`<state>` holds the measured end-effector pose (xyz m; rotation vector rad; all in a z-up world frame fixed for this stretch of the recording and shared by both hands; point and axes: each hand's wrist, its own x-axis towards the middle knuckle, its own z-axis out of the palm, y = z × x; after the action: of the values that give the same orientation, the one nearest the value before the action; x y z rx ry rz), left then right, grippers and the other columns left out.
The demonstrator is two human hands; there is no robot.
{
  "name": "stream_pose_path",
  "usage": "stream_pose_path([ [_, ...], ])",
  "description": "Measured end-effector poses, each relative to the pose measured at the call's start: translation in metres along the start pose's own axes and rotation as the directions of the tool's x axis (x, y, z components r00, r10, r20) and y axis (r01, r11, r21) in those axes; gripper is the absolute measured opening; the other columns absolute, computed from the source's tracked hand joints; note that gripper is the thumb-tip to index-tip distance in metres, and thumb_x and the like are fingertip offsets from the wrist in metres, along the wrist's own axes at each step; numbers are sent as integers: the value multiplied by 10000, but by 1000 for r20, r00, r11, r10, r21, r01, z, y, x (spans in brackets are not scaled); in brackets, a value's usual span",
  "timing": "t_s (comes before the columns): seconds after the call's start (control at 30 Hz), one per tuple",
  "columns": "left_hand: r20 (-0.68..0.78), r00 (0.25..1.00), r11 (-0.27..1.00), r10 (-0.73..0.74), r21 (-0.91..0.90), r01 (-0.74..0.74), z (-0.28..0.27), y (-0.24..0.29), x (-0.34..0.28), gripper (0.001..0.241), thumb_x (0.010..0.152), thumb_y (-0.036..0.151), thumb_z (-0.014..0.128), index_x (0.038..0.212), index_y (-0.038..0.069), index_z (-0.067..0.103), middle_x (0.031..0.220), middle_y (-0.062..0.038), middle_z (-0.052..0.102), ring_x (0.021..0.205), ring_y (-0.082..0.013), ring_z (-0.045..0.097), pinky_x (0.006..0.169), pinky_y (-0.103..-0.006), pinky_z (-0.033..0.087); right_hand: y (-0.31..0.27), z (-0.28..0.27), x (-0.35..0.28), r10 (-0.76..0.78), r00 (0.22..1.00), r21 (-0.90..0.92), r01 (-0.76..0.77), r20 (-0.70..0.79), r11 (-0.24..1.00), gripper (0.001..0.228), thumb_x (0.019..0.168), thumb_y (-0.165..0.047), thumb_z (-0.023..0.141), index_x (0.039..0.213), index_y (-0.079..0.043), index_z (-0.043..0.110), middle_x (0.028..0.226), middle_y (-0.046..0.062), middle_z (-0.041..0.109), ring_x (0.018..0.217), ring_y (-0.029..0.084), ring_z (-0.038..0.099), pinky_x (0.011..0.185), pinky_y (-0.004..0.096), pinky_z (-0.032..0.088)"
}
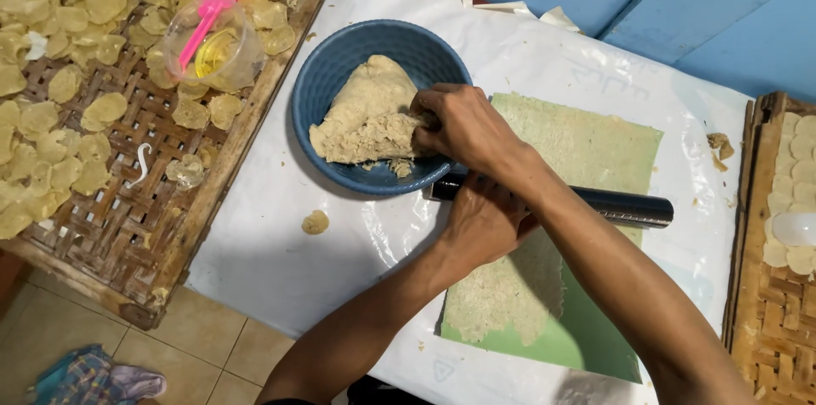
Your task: Rolling out dough on a flat surface using a rolling pin and picking off small pieces.
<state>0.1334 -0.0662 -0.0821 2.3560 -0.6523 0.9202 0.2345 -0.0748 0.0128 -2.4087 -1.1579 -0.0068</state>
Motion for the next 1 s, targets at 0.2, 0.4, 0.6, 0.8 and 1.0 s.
stream_pose_path([
  [0.2, 219, 974, 996, -58, -55, 72, -25, 3, 9, 311, 704, 334, 700, 838, 61, 765, 742, -189, 680, 858, -463, 697, 842, -630, 475, -3, -10, -5, 98, 995, 190, -89, -36, 978, 163, 786, -171, 747, 935, -104, 736, 785, 140, 710, 774, 404, 728, 711, 470, 578],
  [0.4, 408, 903, 985, -133, -45, 165, -11, 0, -3, 531, 1003, 467, 542, 1230, 10, 687, 1046, -181, 698, 832, -312, 580, 821, -522, 394, 7, -7, -9, 214, 969, 348, -160, -121, 924, 246, 756, -216, 782, 996, -160, 768, 807, 97, 749, 813, 344, 747, 718, 439, 573],
  [0.6, 139, 990, 995, 22, 96, -36, -13, -6, -5, 675, 809, 495, 760, 1287, 28, 671, 1138, -232, 680, 1118, -391, 665, 1039, -593, 453, 7, -52, -33, 472, 865, 911, -46, -168, 410, 392, 877, -38, 834, 1215, -26, 635, 952, 66, 737, 855, 107, 745, 803, 238, 642],
  [0.8, 299, 950, 996, 88, -4, -91, -39, 0, 12, 475, 920, 338, 755, 1265, 26, 660, 1029, -120, 629, 951, -253, 590, 974, -446, 451, 8, -107, -125, 387, 885, 668, -124, -260, 734, 288, 892, -85, 816, 1119, -1, 659, 997, 83, 702, 860, 135, 670, 834, 231, 580],
  [1.0, 150, 987, 999, 50, 8, -51, -31, 1, 16, 489, 859, 337, 864, 1212, 33, 716, 1068, -125, 767, 926, -218, 703, 942, -457, 532, 1, -120, -212, 521, 756, 381, -380, -398, 843, 283, 1000, -102, 737, 1212, 82, 705, 953, 131, 618, 654, 139, 439, 541, 217, 361],
])
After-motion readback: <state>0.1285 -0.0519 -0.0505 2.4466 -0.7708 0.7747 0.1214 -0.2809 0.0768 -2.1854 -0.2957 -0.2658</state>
